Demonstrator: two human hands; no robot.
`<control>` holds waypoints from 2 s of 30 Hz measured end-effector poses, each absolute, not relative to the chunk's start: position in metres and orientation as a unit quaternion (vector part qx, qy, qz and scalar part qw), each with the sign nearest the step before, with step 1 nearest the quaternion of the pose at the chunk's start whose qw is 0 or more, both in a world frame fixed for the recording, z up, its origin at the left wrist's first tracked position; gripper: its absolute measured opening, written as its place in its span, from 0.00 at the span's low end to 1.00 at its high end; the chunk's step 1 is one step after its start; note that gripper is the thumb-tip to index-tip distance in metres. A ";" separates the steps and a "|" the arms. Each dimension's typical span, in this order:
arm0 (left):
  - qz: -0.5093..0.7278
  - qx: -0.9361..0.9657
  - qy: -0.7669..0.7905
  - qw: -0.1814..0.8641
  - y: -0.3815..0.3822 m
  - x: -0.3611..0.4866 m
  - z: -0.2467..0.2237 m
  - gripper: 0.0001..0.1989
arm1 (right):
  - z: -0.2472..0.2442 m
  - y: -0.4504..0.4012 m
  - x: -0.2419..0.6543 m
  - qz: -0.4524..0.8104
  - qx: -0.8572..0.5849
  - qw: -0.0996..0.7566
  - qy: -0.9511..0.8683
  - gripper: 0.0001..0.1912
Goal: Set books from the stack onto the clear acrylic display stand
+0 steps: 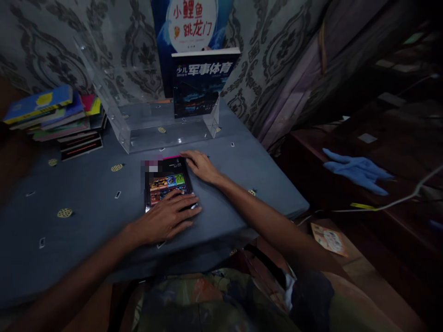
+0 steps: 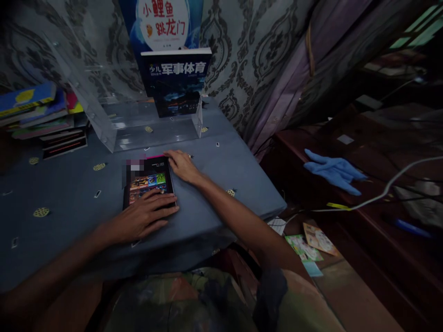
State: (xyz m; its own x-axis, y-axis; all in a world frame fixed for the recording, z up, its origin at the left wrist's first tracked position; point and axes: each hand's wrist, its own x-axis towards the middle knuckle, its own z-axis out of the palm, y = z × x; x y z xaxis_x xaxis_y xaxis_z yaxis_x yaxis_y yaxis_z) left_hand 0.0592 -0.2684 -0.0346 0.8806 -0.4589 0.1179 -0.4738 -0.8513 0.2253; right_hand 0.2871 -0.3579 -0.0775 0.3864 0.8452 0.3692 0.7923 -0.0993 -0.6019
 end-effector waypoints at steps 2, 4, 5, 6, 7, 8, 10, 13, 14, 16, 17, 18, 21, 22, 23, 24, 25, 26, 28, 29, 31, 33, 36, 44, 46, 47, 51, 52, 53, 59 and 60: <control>0.029 0.961 -0.244 0.123 -0.267 0.061 -0.035 0.21 | -0.077 -0.359 0.287 0.035 -0.739 0.379 -0.555 0.22; 0.031 0.964 -0.237 0.120 -0.266 0.065 -0.036 0.22 | -0.077 -0.359 0.287 0.036 -0.738 0.378 -0.558 0.22; 0.033 0.966 -0.227 0.116 -0.264 0.068 -0.037 0.22 | -0.077 -0.359 0.287 0.037 -0.737 0.378 -0.559 0.23; 0.036 0.969 -0.215 0.113 -0.262 0.072 -0.038 0.22 | -0.077 -0.359 0.288 0.039 -0.736 0.380 -0.558 0.23; 0.039 0.972 -0.203 0.108 -0.260 0.076 -0.039 0.23 | -0.077 -0.360 0.288 0.041 -0.735 0.384 -0.557 0.23; 0.044 0.975 -0.190 0.102 -0.257 0.081 -0.040 0.23 | -0.078 -0.360 0.288 0.042 -0.734 0.389 -0.555 0.24; 0.060 0.981 -0.162 0.089 -0.250 0.093 -0.044 0.24 | -0.079 -0.360 0.290 0.044 -0.732 0.400 -0.550 0.23; 0.087 0.987 -0.114 0.065 -0.237 0.113 -0.048 0.23 | -0.082 -0.360 0.291 0.047 -0.732 0.410 -0.541 0.24; 0.093 0.989 -0.096 0.057 -0.233 0.119 -0.049 0.23 | -0.082 -0.360 0.292 0.050 -0.732 0.411 -0.541 0.24; 0.097 0.993 -0.057 0.040 -0.226 0.129 -0.050 0.23 | -0.083 -0.360 0.292 0.055 -0.732 0.411 -0.541 0.24; 0.097 0.994 -0.038 0.033 -0.223 0.133 -0.050 0.23 | -0.083 -0.360 0.292 0.056 -0.732 0.410 -0.542 0.24; 0.096 0.995 -0.021 0.028 -0.220 0.136 -0.049 0.23 | -0.083 -0.360 0.292 0.055 -0.732 0.409 -0.542 0.24; 0.090 0.996 0.022 0.021 -0.211 0.139 -0.046 0.22 | -0.082 -0.361 0.290 0.045 -0.732 0.403 -0.547 0.22; 0.086 0.996 0.033 0.022 -0.207 0.138 -0.045 0.22 | -0.082 -0.361 0.289 0.043 -0.732 0.401 -0.550 0.22; 0.081 0.996 0.042 0.023 -0.202 0.136 -0.045 0.23 | -0.081 -0.361 0.288 0.042 -0.731 0.398 -0.553 0.21; 0.076 0.996 0.049 0.024 -0.196 0.133 -0.044 0.23 | -0.080 -0.361 0.288 0.043 -0.730 0.396 -0.555 0.21; 0.071 0.996 0.052 0.027 -0.190 0.129 -0.044 0.23 | -0.080 -0.362 0.287 0.045 -0.730 0.395 -0.556 0.21; 0.067 0.996 0.054 0.032 -0.183 0.125 -0.045 0.23 | -0.079 -0.362 0.287 0.046 -0.731 0.394 -0.555 0.21; 0.063 0.995 0.052 0.049 -0.170 0.114 -0.046 0.24 | -0.078 -0.362 0.286 0.049 -0.735 0.391 -0.552 0.21; 0.062 0.995 0.051 0.059 -0.164 0.107 -0.047 0.25 | -0.078 -0.362 0.286 0.050 -0.736 0.390 -0.551 0.21; 0.063 0.994 0.048 0.079 -0.154 0.094 -0.048 0.26 | -0.078 -0.362 0.286 0.049 -0.738 0.387 -0.550 0.21; 0.072 0.992 0.045 0.094 -0.147 0.081 -0.049 0.27 | -0.078 -0.362 0.287 0.049 -0.737 0.386 -0.553 0.21; 0.082 0.990 0.037 0.109 -0.143 0.064 -0.051 0.28 | -0.078 -0.362 0.287 0.048 -0.737 0.384 -0.553 0.21; 0.096 0.987 0.006 0.132 -0.152 0.027 -0.051 0.26 | -0.079 -0.363 0.286 0.041 -0.740 0.373 -0.559 0.20; 0.097 0.986 -0.005 0.135 -0.158 0.018 -0.049 0.25 | -0.079 -0.363 0.286 0.042 -0.742 0.367 -0.560 0.20; 0.099 0.986 -0.010 0.136 -0.162 0.013 -0.048 0.25 | -0.079 -0.363 0.286 0.042 -0.744 0.364 -0.559 0.20; 0.102 0.984 -0.036 0.141 -0.175 -0.006 -0.044 0.22 | -0.079 -0.364 0.286 0.042 -0.745 0.362 -0.559 0.20; 0.103 0.983 -0.045 0.143 -0.178 -0.010 -0.043 0.22 | -0.079 -0.364 0.286 0.042 -0.744 0.365 -0.559 0.20; 0.103 0.982 -0.054 0.146 -0.182 -0.015 -0.043 0.21 | -0.079 -0.364 0.286 0.042 -0.742 0.368 -0.559 0.20; 0.112 0.975 -0.100 0.163 -0.205 -0.046 -0.037 0.22 | -0.082 -0.362 0.288 0.039 -0.741 0.367 -0.561 0.21; 0.110 0.975 -0.102 0.163 -0.208 -0.050 -0.036 0.23 | -0.082 -0.362 0.288 0.039 -0.742 0.366 -0.560 0.21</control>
